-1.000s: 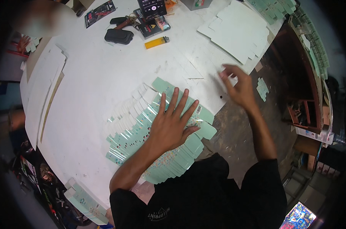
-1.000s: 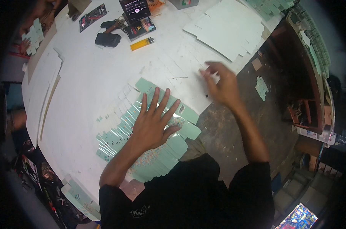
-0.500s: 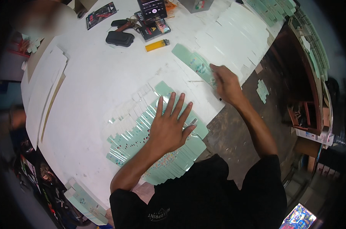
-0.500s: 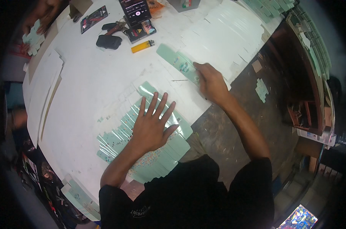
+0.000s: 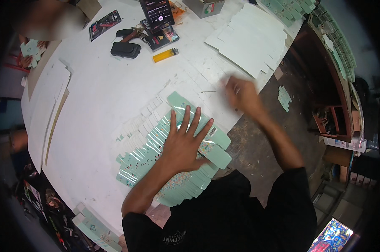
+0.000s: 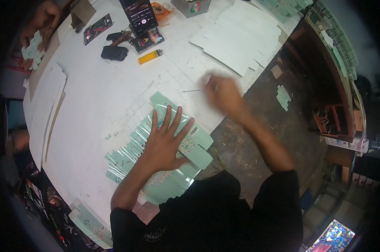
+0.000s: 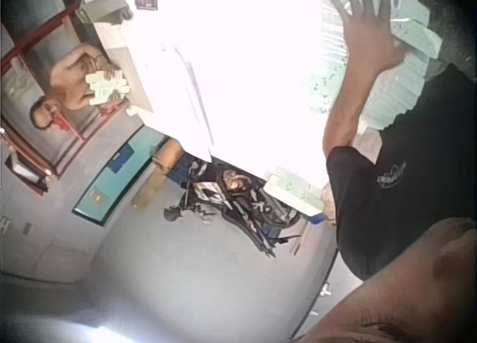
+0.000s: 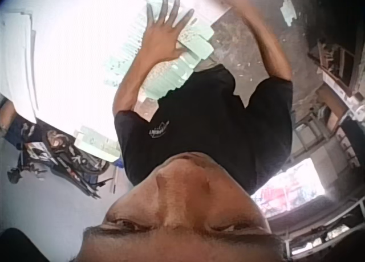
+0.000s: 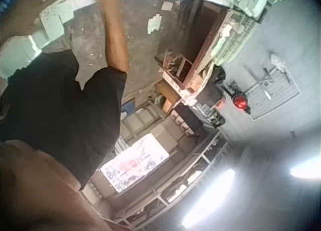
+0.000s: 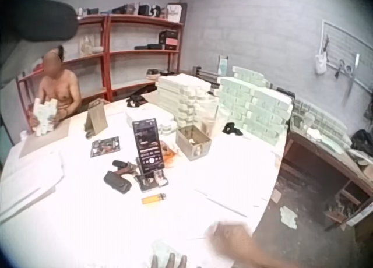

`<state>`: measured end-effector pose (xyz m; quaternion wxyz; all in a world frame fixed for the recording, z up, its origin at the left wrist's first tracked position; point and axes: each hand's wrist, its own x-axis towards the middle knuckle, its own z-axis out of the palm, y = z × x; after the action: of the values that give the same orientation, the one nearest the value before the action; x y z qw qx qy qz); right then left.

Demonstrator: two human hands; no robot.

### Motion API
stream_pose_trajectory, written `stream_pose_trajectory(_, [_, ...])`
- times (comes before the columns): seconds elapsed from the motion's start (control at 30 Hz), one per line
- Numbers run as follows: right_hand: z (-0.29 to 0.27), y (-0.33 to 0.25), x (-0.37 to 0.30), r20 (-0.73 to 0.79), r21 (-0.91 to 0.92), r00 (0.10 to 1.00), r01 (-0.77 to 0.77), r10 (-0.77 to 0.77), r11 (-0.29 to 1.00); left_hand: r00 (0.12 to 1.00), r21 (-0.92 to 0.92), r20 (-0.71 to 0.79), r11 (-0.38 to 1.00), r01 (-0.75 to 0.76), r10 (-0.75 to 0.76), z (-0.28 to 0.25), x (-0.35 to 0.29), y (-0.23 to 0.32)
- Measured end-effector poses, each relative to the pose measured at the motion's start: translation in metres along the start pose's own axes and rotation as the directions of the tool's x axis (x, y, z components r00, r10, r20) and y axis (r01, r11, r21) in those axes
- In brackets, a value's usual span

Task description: The person repeatedly picks up stacks of light green paper sheets from a white table, aligns them, and places them into a growing pile. The person also handles white paper sheets and cardboard pieces, moving them aside or stacking them on the table.

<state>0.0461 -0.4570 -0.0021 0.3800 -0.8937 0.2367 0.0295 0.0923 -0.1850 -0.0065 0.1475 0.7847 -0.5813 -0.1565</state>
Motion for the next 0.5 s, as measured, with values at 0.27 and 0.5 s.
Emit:
stream_pose_trajectory(0.27, [0.005, 0.028, 0.002, -0.201, -0.116, 0.784, 0.577, -0.588, 0.808, 0.995, 0.024, 0.015, 0.995, 0.101, -0.102, 0.005, 0.007, 0.013])
stream_pose_trajectory(0.5, [0.016, -0.02, -0.025, 0.045, -0.043, 0.991, 0.129, -0.127, 0.991, 0.98, 0.036, -0.193, 0.998, 0.06, -0.052, 0.015, 0.001, 0.009])
